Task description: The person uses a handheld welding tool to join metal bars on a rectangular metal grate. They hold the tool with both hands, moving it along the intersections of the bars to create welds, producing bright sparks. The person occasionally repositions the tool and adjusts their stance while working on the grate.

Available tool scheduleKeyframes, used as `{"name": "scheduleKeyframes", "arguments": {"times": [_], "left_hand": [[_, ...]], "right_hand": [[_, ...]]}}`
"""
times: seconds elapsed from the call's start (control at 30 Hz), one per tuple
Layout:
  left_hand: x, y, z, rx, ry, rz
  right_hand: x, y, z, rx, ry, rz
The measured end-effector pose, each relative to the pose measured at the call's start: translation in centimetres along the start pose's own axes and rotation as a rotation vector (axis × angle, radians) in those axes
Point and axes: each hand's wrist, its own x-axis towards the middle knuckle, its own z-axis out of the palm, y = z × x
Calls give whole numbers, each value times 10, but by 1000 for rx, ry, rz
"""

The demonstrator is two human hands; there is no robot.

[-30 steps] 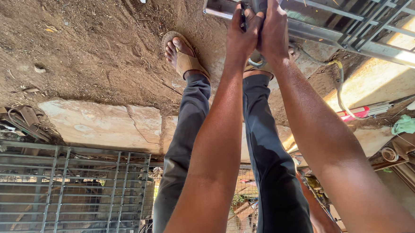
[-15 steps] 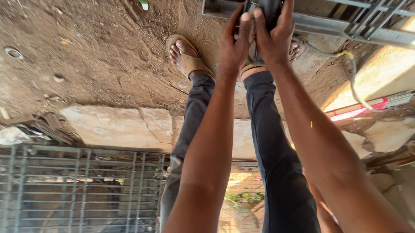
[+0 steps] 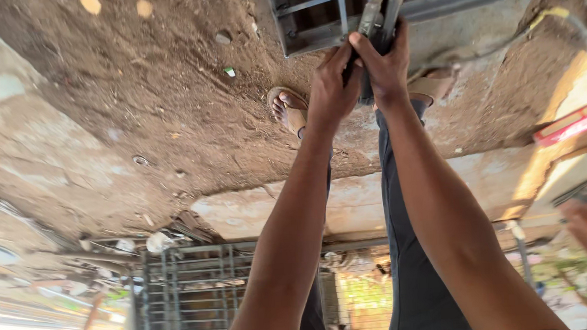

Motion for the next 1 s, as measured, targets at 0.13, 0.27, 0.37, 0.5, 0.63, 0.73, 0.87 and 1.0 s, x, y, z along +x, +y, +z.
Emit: {"name": "scheduleKeyframes", "arguments": {"times": [0.13,0.27,0.37,0.5,0.63,0.73,0.87,1.0], "left_hand": [[-5,-3,5,94,-118,-65],[-16,-1,7,261,-162,-118],[-14,-2,17,302,-182,-84],[-19,-18,22,276,-199,-91],[-16,-32,28,348,-245,-151],[-22,-39,26,366,-216,-137],[-24,-48,26,423,-174,-14],[-26,-51,27,433,-176,-77]], "right_hand": [[2,13,-10,14,27,8],[0,33,-13,-82,42,-2],[3,50,-22,-77,78,-67],[8,78,-23,-5,67,-251],[16,87,-21,-16,60,-221],[10,84,-18,-30,41,-255],[10,80,-14,19,18,-252],[12,82,-13,56,26,-186]]}}
